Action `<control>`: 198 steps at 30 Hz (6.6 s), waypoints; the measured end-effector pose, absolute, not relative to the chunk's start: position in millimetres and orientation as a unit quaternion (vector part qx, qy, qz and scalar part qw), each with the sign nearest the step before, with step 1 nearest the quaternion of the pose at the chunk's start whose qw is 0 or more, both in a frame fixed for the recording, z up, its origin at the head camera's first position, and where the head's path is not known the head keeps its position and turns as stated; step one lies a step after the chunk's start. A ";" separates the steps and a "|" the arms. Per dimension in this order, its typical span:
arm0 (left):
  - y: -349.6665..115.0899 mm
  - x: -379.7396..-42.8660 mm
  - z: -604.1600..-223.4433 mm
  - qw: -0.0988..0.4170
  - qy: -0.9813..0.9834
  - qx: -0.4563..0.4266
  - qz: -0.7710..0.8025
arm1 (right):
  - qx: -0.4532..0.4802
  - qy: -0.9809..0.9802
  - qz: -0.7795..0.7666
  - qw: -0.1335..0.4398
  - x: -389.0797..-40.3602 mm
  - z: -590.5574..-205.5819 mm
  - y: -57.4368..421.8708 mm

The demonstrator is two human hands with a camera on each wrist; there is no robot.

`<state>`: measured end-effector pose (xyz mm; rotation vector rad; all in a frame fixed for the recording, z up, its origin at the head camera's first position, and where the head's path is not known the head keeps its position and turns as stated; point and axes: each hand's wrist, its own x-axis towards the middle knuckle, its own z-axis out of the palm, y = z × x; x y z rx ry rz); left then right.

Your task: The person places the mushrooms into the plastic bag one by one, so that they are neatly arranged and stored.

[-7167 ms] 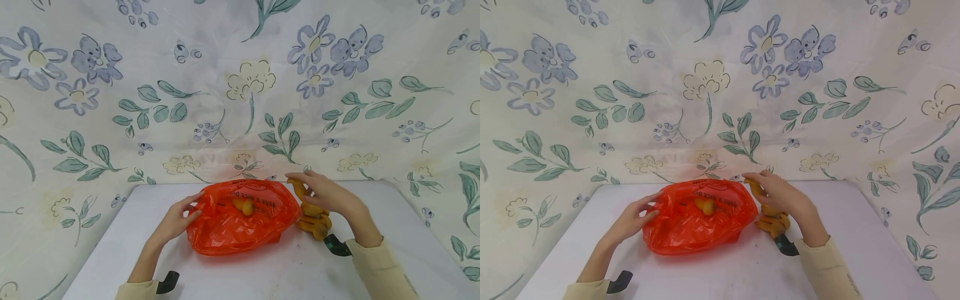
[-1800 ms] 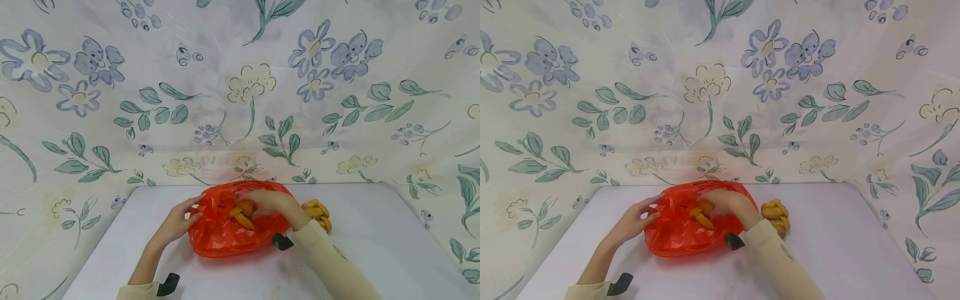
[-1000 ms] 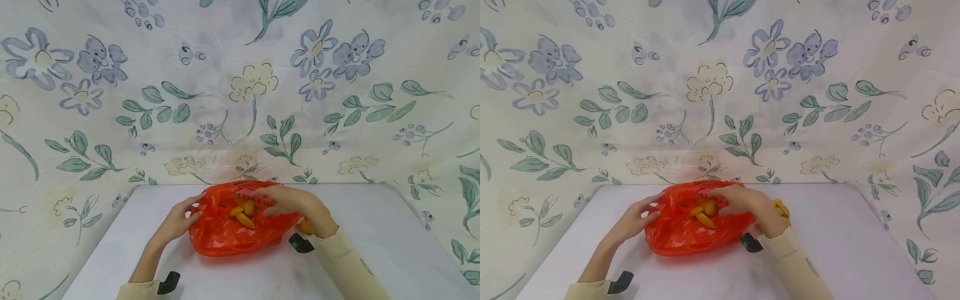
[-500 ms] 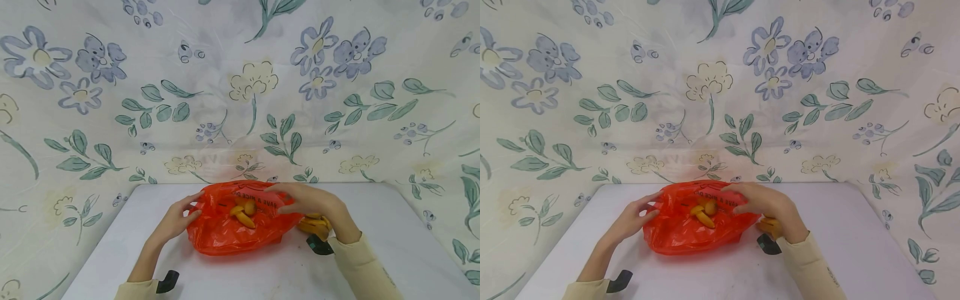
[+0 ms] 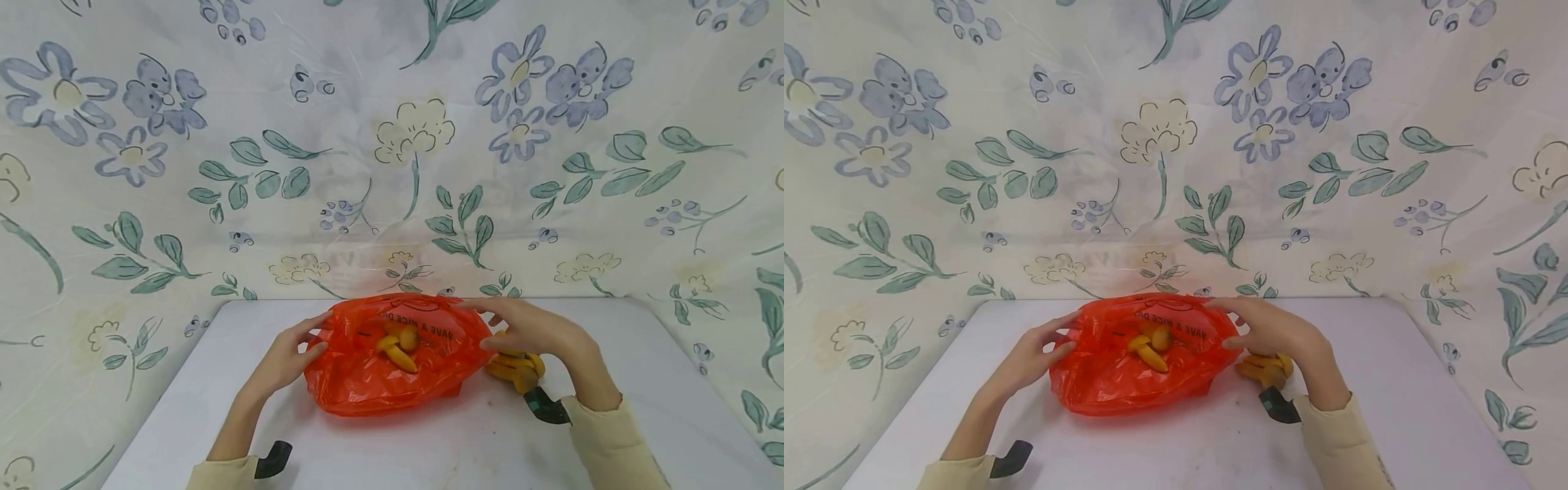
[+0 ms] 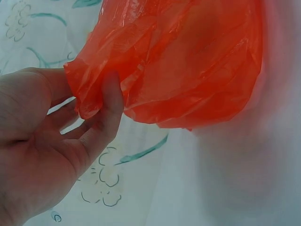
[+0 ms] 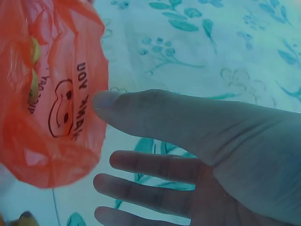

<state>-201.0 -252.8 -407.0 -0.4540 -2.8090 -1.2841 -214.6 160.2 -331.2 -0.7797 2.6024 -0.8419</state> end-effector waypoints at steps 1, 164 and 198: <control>-252.7 -200.9 -406.9 0.010 -0.900 -0.145 -0.411 | -0.272 0.905 -0.293 0.145 -213.9 -332.3 163.0; -250.9 -202.2 -410.3 0.016 -0.904 -0.150 -0.400 | -0.173 0.957 -0.232 0.030 -220.7 -402.0 233.3; -250.8 -201.6 -410.9 0.013 -0.898 -0.155 -0.411 | -0.151 0.967 -0.207 -0.016 -206.5 -383.5 217.7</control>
